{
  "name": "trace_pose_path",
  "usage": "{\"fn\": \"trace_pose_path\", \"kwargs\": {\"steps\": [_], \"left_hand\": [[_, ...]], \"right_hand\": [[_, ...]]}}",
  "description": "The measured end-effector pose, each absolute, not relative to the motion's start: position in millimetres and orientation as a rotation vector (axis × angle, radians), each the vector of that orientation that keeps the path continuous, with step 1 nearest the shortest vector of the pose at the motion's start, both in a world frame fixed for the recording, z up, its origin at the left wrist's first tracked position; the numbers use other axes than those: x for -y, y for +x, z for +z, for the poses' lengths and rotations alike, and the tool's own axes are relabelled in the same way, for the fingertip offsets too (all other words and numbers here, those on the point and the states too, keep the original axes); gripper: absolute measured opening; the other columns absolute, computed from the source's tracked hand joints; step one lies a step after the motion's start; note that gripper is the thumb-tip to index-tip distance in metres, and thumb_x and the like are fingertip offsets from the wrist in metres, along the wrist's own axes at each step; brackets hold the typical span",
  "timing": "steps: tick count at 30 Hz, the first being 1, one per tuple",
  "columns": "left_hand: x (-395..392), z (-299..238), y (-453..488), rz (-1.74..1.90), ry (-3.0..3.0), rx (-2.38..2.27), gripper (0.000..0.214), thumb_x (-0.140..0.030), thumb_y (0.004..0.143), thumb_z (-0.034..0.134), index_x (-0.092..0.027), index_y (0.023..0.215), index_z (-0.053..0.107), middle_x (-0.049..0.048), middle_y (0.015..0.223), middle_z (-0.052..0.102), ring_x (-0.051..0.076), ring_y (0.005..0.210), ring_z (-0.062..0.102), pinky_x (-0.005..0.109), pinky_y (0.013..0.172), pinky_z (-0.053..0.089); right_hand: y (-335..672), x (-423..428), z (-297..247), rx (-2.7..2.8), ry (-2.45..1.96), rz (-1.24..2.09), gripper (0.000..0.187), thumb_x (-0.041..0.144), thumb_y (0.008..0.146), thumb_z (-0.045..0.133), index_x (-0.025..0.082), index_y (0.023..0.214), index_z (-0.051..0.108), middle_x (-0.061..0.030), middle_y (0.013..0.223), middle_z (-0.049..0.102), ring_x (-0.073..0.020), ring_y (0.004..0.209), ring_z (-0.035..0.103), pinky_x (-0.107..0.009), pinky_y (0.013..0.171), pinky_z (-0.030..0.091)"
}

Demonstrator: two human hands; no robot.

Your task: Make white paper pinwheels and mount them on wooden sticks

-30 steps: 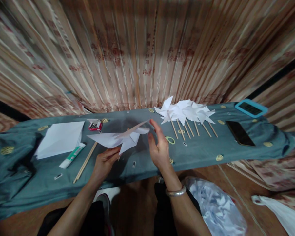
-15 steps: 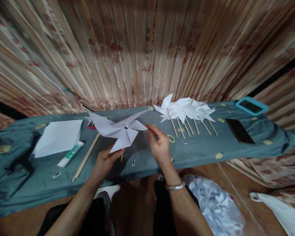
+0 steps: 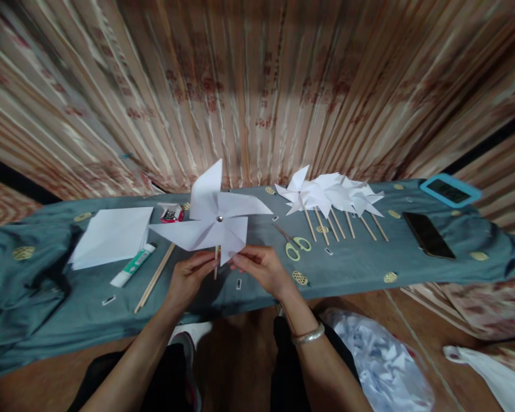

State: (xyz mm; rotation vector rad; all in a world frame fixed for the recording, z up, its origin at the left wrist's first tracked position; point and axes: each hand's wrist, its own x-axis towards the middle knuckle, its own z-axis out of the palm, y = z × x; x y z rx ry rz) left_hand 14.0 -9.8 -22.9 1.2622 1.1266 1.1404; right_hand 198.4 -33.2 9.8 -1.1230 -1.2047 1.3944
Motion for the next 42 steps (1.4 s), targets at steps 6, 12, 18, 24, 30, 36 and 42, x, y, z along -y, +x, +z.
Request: {"fn": "trace_pose_path", "kwargs": {"steps": [6, 12, 18, 24, 30, 36, 42], "left_hand": [[9.8, -24.0, 8.8, 1.144, 1.303, -1.131, 0.015, -0.028, 0.065, 0.074, -0.020, 0.077, 0.078, 0.0033, 0.080, 0.074, 0.017, 0.074, 0.066, 0.026, 0.068, 0.052], [10.7, -22.0, 5.4, 1.142, 1.300, -1.102, 0.016, -0.028, 0.067, 0.073, -0.021, 0.079, 0.078, 0.0034, 0.081, 0.073, 0.017, 0.075, 0.065, 0.026, 0.068, 0.052], [12.3, -21.2, 8.6, 1.111, 1.320, -1.100, 0.016, -0.028, 0.068, 0.072, -0.020, 0.081, 0.078, 0.0040, 0.083, 0.074, 0.017, 0.076, 0.066, 0.026, 0.069, 0.052], [12.9, -23.6, 12.0, 1.144, 1.337, -1.080, 0.015, -0.027, 0.068, 0.072, -0.022, 0.080, 0.079, 0.0044, 0.084, 0.076, 0.018, 0.079, 0.068, 0.027, 0.072, 0.053], [12.4, -26.4, 13.8, 1.174, 1.368, -1.104, 0.014, -0.031, 0.066, 0.071, -0.020, 0.071, 0.078, 0.0038, 0.073, 0.073, 0.015, 0.063, 0.064, 0.024, 0.061, 0.050], [14.3, -24.6, 14.2, 1.139, 1.356, -1.130, 0.014, -0.029, 0.066, 0.071, -0.019, 0.074, 0.078, 0.0035, 0.075, 0.075, 0.019, 0.072, 0.067, 0.029, 0.070, 0.053], [13.1, -23.6, 9.0, 1.133, 1.309, -1.171, 0.017, -0.030, 0.065, 0.073, -0.021, 0.079, 0.079, 0.0043, 0.084, 0.077, 0.020, 0.078, 0.069, 0.030, 0.073, 0.054]], "right_hand": [[219.8, 37.2, 16.0, 1.254, -1.173, 1.511, 0.030, 0.045, 0.072, 0.076, 0.020, 0.089, 0.076, -0.0056, 0.082, 0.077, -0.0116, 0.063, 0.065, -0.022, 0.055, 0.047], [246.7, 32.7, 19.8, 0.903, -1.178, 1.026, 0.026, 0.043, 0.068, 0.080, 0.023, 0.085, 0.076, -0.0034, 0.081, 0.076, -0.0124, 0.067, 0.064, -0.023, 0.060, 0.049], [221.5, 31.5, 16.0, 1.006, -1.054, 1.203, 0.039, 0.032, 0.060, 0.086, 0.025, 0.096, 0.074, -0.0025, 0.092, 0.076, -0.0165, 0.087, 0.068, -0.029, 0.081, 0.053], [200.7, 28.1, 14.9, 0.847, -1.033, 1.238, 0.038, 0.033, 0.056, 0.088, 0.024, 0.089, 0.073, 0.0013, 0.075, 0.076, -0.0126, 0.070, 0.068, -0.024, 0.070, 0.054], [192.0, 29.8, 14.6, 0.768, -1.026, 1.313, 0.038, 0.029, 0.055, 0.088, 0.023, 0.089, 0.073, 0.0017, 0.071, 0.074, -0.0113, 0.063, 0.065, -0.022, 0.061, 0.052], [170.9, 36.7, 11.1, 0.821, -0.990, 1.468, 0.035, 0.032, 0.057, 0.087, 0.023, 0.087, 0.072, 0.0015, 0.076, 0.075, -0.0113, 0.068, 0.067, -0.024, 0.070, 0.054], [209.3, 42.1, 22.2, 1.108, -1.176, 1.660, 0.032, 0.040, 0.060, 0.085, 0.017, 0.078, 0.073, -0.0028, 0.070, 0.075, -0.0101, 0.058, 0.064, -0.022, 0.056, 0.049]]}}
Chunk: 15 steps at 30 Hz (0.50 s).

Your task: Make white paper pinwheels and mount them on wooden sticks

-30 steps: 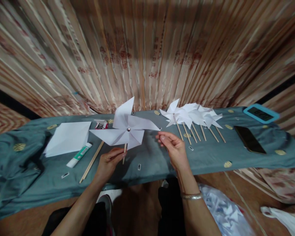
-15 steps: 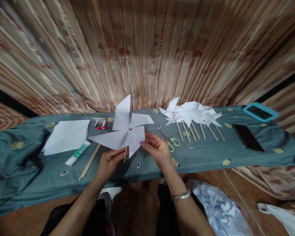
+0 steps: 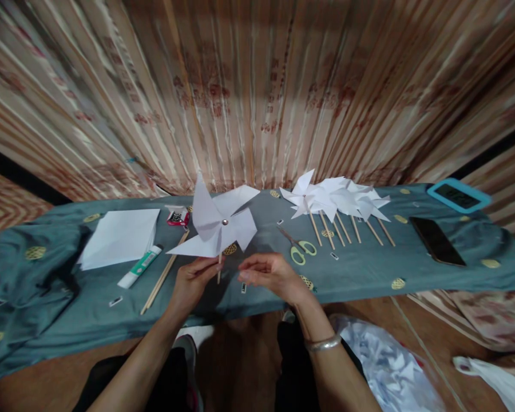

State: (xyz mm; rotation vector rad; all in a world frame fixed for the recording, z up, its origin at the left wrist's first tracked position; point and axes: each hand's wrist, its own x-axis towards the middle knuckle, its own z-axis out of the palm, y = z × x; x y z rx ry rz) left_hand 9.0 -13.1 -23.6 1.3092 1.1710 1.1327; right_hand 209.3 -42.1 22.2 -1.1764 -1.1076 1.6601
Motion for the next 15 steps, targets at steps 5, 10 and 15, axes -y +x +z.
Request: {"fn": "trace_pose_path", "kwargs": {"steps": [5, 10, 15], "left_hand": [[13.6, -22.7, 6.9, 1.129, 1.321, -1.101, 0.017, -0.029, 0.068, 0.072, -0.021, 0.082, 0.078, 0.0044, 0.087, 0.076, 0.019, 0.081, 0.069, 0.027, 0.073, 0.054], [14.7, -24.4, 8.1, 1.124, 1.311, -1.077, 0.016, -0.029, 0.069, 0.072, -0.022, 0.082, 0.078, 0.0045, 0.087, 0.075, 0.019, 0.081, 0.068, 0.028, 0.074, 0.054], [14.1, -23.2, 8.0, 1.127, 1.322, -1.077, 0.015, -0.028, 0.069, 0.072, -0.020, 0.081, 0.079, 0.0042, 0.081, 0.073, 0.017, 0.074, 0.066, 0.027, 0.068, 0.052]], "right_hand": [[233.8, 36.8, 23.5, 0.931, -1.182, 1.112, 0.026, 0.042, 0.064, 0.083, 0.020, 0.074, 0.072, -0.0005, 0.064, 0.072, -0.0095, 0.054, 0.060, -0.021, 0.053, 0.047], [218.6, 34.8, 22.3, 0.935, -1.132, 0.921, 0.032, 0.038, 0.071, 0.079, 0.024, 0.098, 0.072, -0.0049, 0.101, 0.076, -0.0205, 0.099, 0.068, -0.037, 0.093, 0.052], [203.2, 38.7, 17.9, 1.004, -1.086, 1.012, 0.030, 0.038, 0.075, 0.075, 0.027, 0.103, 0.071, -0.0039, 0.101, 0.076, -0.0204, 0.099, 0.069, -0.038, 0.094, 0.052]]}}
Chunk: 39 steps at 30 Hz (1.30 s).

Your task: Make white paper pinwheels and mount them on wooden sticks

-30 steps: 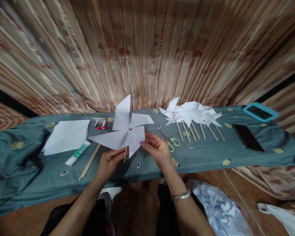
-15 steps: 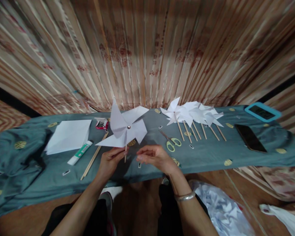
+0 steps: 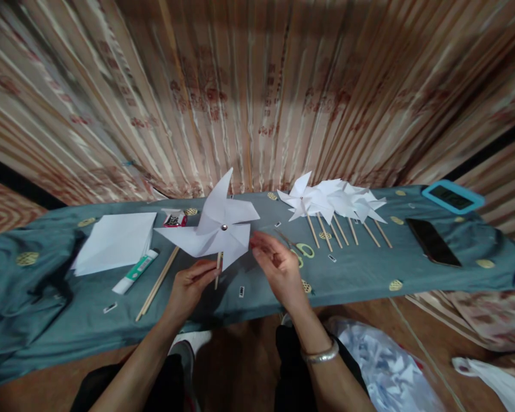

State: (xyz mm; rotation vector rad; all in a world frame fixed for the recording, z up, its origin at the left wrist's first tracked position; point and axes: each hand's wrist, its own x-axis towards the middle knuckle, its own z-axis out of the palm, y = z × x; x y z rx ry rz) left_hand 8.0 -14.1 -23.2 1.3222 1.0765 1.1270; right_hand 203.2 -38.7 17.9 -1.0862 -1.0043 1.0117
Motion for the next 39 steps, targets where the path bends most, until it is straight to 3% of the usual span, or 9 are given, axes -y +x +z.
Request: {"fn": "trace_pose_path", "kwargs": {"steps": [6, 9, 14, 18, 23, 26, 30, 36, 39], "left_hand": [[14.2, -21.2, 8.1, 1.076, 1.348, -1.151, 0.014, -0.030, 0.068, 0.071, -0.019, 0.075, 0.078, 0.0033, 0.075, 0.074, 0.018, 0.070, 0.065, 0.028, 0.067, 0.051], [14.2, -20.7, 8.3, 1.092, 1.327, -1.139, 0.016, -0.030, 0.068, 0.071, -0.020, 0.079, 0.079, 0.0039, 0.082, 0.076, 0.020, 0.076, 0.067, 0.029, 0.071, 0.053], [14.4, -19.8, 8.4, 1.118, 1.326, -1.096, 0.017, -0.029, 0.068, 0.072, -0.021, 0.080, 0.079, 0.0036, 0.081, 0.074, 0.018, 0.074, 0.066, 0.026, 0.065, 0.052], [14.4, -20.2, 8.0, 1.119, 1.310, -1.082, 0.017, -0.030, 0.068, 0.072, -0.021, 0.081, 0.079, 0.0039, 0.081, 0.074, 0.017, 0.074, 0.066, 0.026, 0.065, 0.052], [14.6, -21.0, 8.1, 1.090, 1.312, -1.079, 0.018, -0.031, 0.069, 0.072, -0.021, 0.083, 0.079, 0.0045, 0.084, 0.075, 0.019, 0.079, 0.067, 0.028, 0.071, 0.052], [16.4, -20.3, 9.6, 1.062, 1.315, -1.066, 0.018, -0.030, 0.070, 0.072, -0.021, 0.083, 0.079, 0.0046, 0.082, 0.074, 0.018, 0.076, 0.066, 0.027, 0.068, 0.052], [18.9, -18.9, 13.6, 1.025, 1.339, -1.057, 0.018, -0.030, 0.069, 0.073, -0.021, 0.083, 0.079, 0.0044, 0.078, 0.073, 0.018, 0.072, 0.065, 0.026, 0.064, 0.051], [18.9, -21.7, 16.2, 1.005, 1.366, -1.055, 0.019, -0.032, 0.068, 0.072, -0.021, 0.082, 0.079, 0.0053, 0.080, 0.075, 0.019, 0.072, 0.066, 0.026, 0.065, 0.052], [18.3, -23.8, 15.0, 1.026, 1.338, -1.050, 0.019, -0.032, 0.068, 0.073, -0.021, 0.083, 0.079, 0.0059, 0.085, 0.076, 0.020, 0.076, 0.068, 0.030, 0.070, 0.054]], "right_hand": [[193.7, 47.7, 16.1, 1.253, -1.112, 1.109, 0.023, 0.038, 0.080, 0.070, 0.025, 0.098, 0.074, -0.0041, 0.091, 0.076, -0.0191, 0.085, 0.071, -0.033, 0.080, 0.055], [197.3, 50.2, 23.4, 1.349, -1.133, 1.185, 0.022, 0.041, 0.079, 0.069, 0.022, 0.088, 0.076, -0.0041, 0.076, 0.075, -0.0162, 0.067, 0.068, -0.029, 0.064, 0.055], [215.9, 43.0, 30.3, 1.055, -1.232, 0.873, 0.024, 0.044, 0.075, 0.072, 0.021, 0.075, 0.074, -0.0011, 0.062, 0.070, -0.0114, 0.051, 0.056, -0.025, 0.051, 0.047], [227.2, 39.9, 30.0, 0.944, -1.289, 0.624, 0.020, 0.041, 0.077, 0.071, 0.021, 0.080, 0.074, -0.0018, 0.067, 0.071, -0.0131, 0.055, 0.058, -0.027, 0.055, 0.049], [230.5, 42.7, 28.4, 0.985, -1.284, 0.468, 0.029, 0.036, 0.081, 0.068, 0.023, 0.107, 0.069, -0.0076, 0.107, 0.073, -0.0217, 0.099, 0.067, -0.037, 0.088, 0.052], [224.9, 39.3, 19.0, 1.005, -1.221, 0.670, 0.041, 0.039, 0.077, 0.072, 0.024, 0.114, 0.064, -0.0098, 0.119, 0.068, -0.0237, 0.112, 0.063, -0.041, 0.098, 0.047], [206.0, 31.4, 5.9, 0.980, -1.117, 1.020, 0.058, 0.039, 0.062, 0.083, 0.026, 0.115, 0.061, -0.0088, 0.121, 0.068, -0.0247, 0.115, 0.062, -0.039, 0.097, 0.049], [190.4, 27.8, 10.7, 0.910, -1.139, 1.044, 0.051, 0.041, 0.065, 0.080, 0.024, 0.110, 0.062, -0.0012, 0.078, 0.073, -0.0195, 0.074, 0.067, -0.032, 0.071, 0.054], [195.6, 28.9, 15.7, 0.877, -1.171, 1.027, 0.054, 0.040, 0.062, 0.081, 0.023, 0.110, 0.062, 0.0012, 0.071, 0.071, -0.0170, 0.065, 0.064, -0.030, 0.062, 0.052]]}}
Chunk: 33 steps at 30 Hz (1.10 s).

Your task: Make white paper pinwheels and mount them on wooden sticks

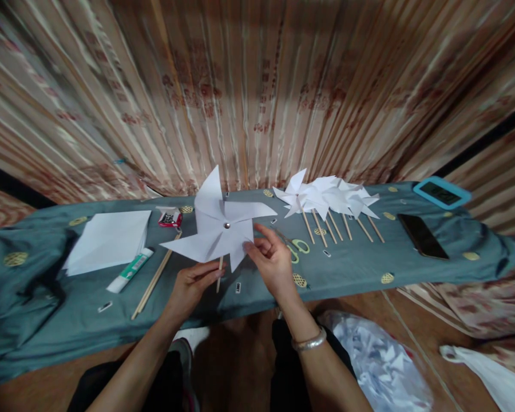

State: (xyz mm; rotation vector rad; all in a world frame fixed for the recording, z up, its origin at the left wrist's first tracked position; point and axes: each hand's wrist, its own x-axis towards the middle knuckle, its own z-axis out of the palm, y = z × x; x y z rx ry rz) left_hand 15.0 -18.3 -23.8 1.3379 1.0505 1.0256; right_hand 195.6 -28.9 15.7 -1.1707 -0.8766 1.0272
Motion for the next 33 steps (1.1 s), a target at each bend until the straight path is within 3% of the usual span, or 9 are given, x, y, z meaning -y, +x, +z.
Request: {"fn": "trace_pose_path", "kwargs": {"steps": [6, 10, 15, 19, 22, 24, 28, 33], "left_hand": [[18.5, -22.5, 15.4, 1.051, 1.328, -1.052, 0.018, -0.031, 0.068, 0.072, -0.021, 0.081, 0.079, 0.0053, 0.083, 0.076, 0.020, 0.077, 0.068, 0.029, 0.070, 0.053], [18.3, -21.7, 15.5, 1.065, 1.330, -1.078, 0.017, -0.031, 0.066, 0.071, -0.020, 0.077, 0.079, 0.0036, 0.078, 0.076, 0.020, 0.073, 0.067, 0.029, 0.070, 0.053], [15.9, -19.0, 12.4, 1.054, 1.268, -1.126, 0.021, -0.033, 0.066, 0.071, -0.020, 0.081, 0.079, 0.0052, 0.083, 0.078, 0.024, 0.081, 0.071, 0.034, 0.078, 0.055], [15.9, -16.6, 11.0, 1.056, 1.288, -1.139, 0.020, -0.031, 0.066, 0.072, -0.020, 0.081, 0.079, 0.0058, 0.088, 0.078, 0.024, 0.084, 0.071, 0.035, 0.081, 0.055], [17.5, -16.4, 11.8, 1.043, 1.294, -1.128, 0.020, -0.031, 0.066, 0.072, -0.021, 0.082, 0.079, 0.0059, 0.089, 0.078, 0.024, 0.085, 0.072, 0.034, 0.079, 0.056], [18.6, -16.9, 12.7, 1.032, 1.298, -1.116, 0.020, -0.031, 0.066, 0.072, -0.021, 0.081, 0.079, 0.0059, 0.089, 0.078, 0.024, 0.085, 0.072, 0.033, 0.079, 0.056], [19.6, -18.7, 14.2, 1.016, 1.293, -1.102, 0.021, -0.032, 0.066, 0.072, -0.020, 0.082, 0.079, 0.0055, 0.089, 0.078, 0.024, 0.085, 0.072, 0.033, 0.078, 0.057], [19.3, -20.1, 14.6, 1.014, 1.315, -1.063, 0.020, -0.030, 0.068, 0.071, -0.021, 0.083, 0.079, 0.0060, 0.089, 0.077, 0.021, 0.082, 0.070, 0.030, 0.075, 0.055]], "right_hand": [[187.8, 32.8, 20.3, 0.810, -1.123, 1.131, 0.053, 0.036, 0.058, 0.084, 0.023, 0.105, 0.064, 0.0036, 0.069, 0.070, -0.0119, 0.054, 0.059, -0.026, 0.053, 0.051], [167.2, 42.0, 17.1, 0.846, -1.094, 1.298, 0.052, 0.036, 0.062, 0.082, 0.022, 0.107, 0.061, 0.0019, 0.074, 0.072, -0.0137, 0.060, 0.066, -0.027, 0.058, 0.055], [159.2, 61.9, 20.7, 1.169, -1.203, 1.312, 0.025, 0.036, 0.078, 0.069, 0.019, 0.096, 0.067, 0.0002, 0.068, 0.071, -0.0133, 0.060, 0.065, -0.024, 0.055, 0.050], [176.6, 68.9, 36.6, 1.349, -1.315, 0.840, 0.015, 0.033, 0.087, 0.060, 0.022, 0.092, 0.069, -0.0013, 0.071, 0.071, -0.0147, 0.064, 0.065, -0.027, 0.061, 0.051], [194.5, 63.4, 41.1, 1.384, -1.405, 0.305, 0.023, 0.028, 0.088, 0.059, 0.024, 0.109, 0.066, -0.0059, 0.099, 0.073, -0.0197, 0.087, 0.067, -0.035, 0.083, 0.053], [203.9, 56.8, 36.7, 1.412, -1.444, 0.136, 0.036, 0.026, 0.088, 0.058, 0.023, 0.124, 0.059, -0.0096, 0.119, 0.068, -0.0237, 0.106, 0.063, -0.042, 0.095, 0.049], [211.7, 46.0, 18.2, 1.398, -1.432, 0.335, 0.045, 0.029, 0.090, 0.055, 0.020, 0.134, 0.050, -0.0124, 0.130, 0.062, -0.0245, 0.115, 0.060, -0.045, 0.101, 0.046], [207.9, 41.9, 7.8, 1.141, -1.336, 0.711, 0.045, 0.039, 0.084, 0.062, 0.020, 0.124, 0.058, -0.0087, 0.098, 0.073, -0.0223, 0.090, 0.069, -0.038, 0.084, 0.055]]}}
